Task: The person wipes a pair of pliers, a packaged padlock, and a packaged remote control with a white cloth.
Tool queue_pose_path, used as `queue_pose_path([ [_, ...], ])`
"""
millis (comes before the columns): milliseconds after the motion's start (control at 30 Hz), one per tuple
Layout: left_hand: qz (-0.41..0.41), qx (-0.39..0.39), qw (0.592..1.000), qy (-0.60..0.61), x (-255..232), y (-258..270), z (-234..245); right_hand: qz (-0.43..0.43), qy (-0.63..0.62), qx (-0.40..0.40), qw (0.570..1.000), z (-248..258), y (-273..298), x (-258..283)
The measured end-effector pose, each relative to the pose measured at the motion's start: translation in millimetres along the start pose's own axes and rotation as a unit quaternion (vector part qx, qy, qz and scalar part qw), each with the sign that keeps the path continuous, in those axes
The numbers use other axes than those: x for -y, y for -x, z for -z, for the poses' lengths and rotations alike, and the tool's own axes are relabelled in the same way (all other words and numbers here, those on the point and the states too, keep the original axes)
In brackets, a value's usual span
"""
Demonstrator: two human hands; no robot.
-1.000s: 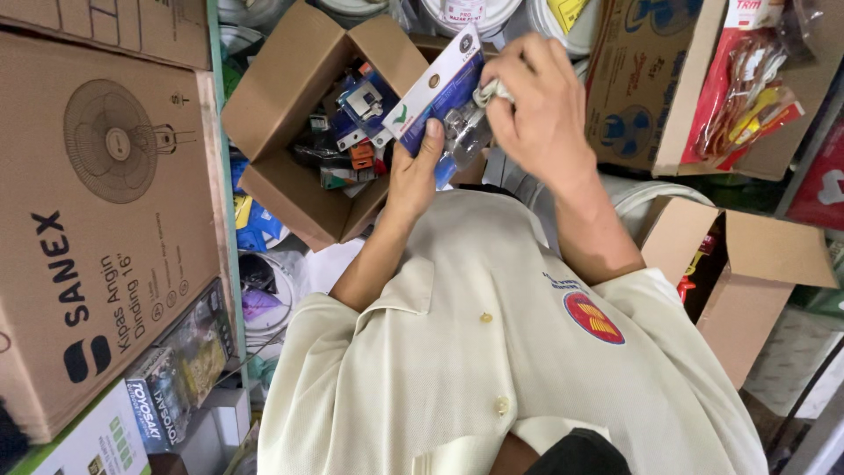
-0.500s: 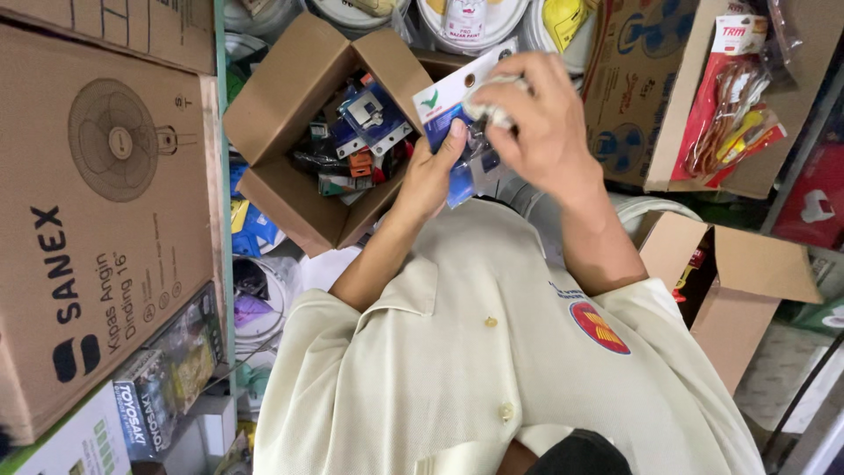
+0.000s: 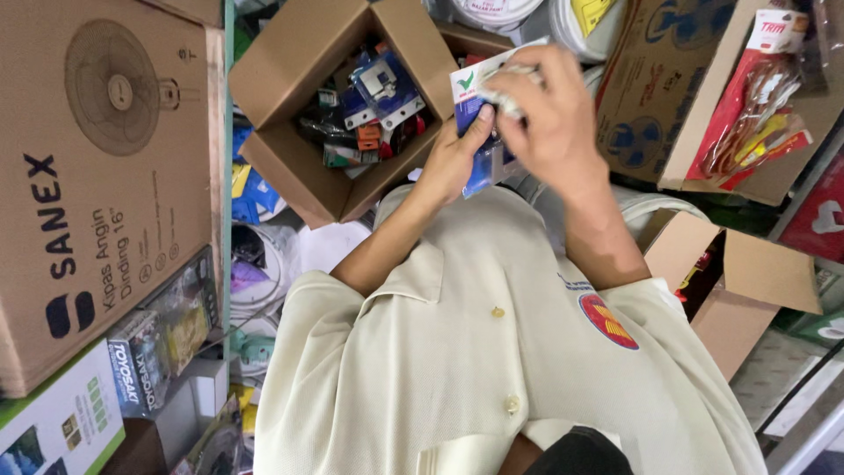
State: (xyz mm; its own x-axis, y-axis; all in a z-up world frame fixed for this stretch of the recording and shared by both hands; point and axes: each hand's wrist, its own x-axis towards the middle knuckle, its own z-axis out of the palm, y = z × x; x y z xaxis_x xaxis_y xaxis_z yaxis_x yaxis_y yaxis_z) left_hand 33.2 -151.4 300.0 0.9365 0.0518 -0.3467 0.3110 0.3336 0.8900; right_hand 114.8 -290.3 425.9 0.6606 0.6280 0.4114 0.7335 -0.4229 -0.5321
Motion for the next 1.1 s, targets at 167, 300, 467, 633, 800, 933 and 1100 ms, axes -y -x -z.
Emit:
queue_pose_path([
  [167, -0.024, 0.02, 0.999, -0.031, -3.3, 5.5, 5.4, -0.103, -0.056, -0.116, 0.986, 12.2, 12.8, -24.4],
  [300, -0.023, 0.005, 0.998, 0.06, -7.3, 2.2, 6.8, -0.125, -0.094, -0.157, 0.975, 7.2, 32.5, -33.5],
  [467, 0.011, 0.022, 0.976, 0.217, -10.6, 1.9, 20.0, -0.209, -0.145, -0.19, 0.948, 18.0, 42.9, -53.6],
  [633, 0.039, 0.049, 0.94, 0.336, -15.7, 4.7, 23.3, -0.223, -0.193, -0.141, 0.945, 30.4, 32.4, -46.3],
  [800, 0.061, 0.084, 0.952, 0.287, -19.6, 7.6, 25.8, -0.087, -0.149, -0.046, 0.984, 33.9, 9.6, -33.5],
  [933, 0.072, 0.13, 0.953, 0.262, -18.8, 9.3, 26.5, -0.198, -0.252, -0.028, 0.947, 13.4, 8.5, -38.0],
  [1100, 0.093, 0.132, 0.949, 0.27, -18.8, 13.0, 23.6, -0.27, -0.403, -0.046, 0.873, -11.2, 24.7, -55.2],
])
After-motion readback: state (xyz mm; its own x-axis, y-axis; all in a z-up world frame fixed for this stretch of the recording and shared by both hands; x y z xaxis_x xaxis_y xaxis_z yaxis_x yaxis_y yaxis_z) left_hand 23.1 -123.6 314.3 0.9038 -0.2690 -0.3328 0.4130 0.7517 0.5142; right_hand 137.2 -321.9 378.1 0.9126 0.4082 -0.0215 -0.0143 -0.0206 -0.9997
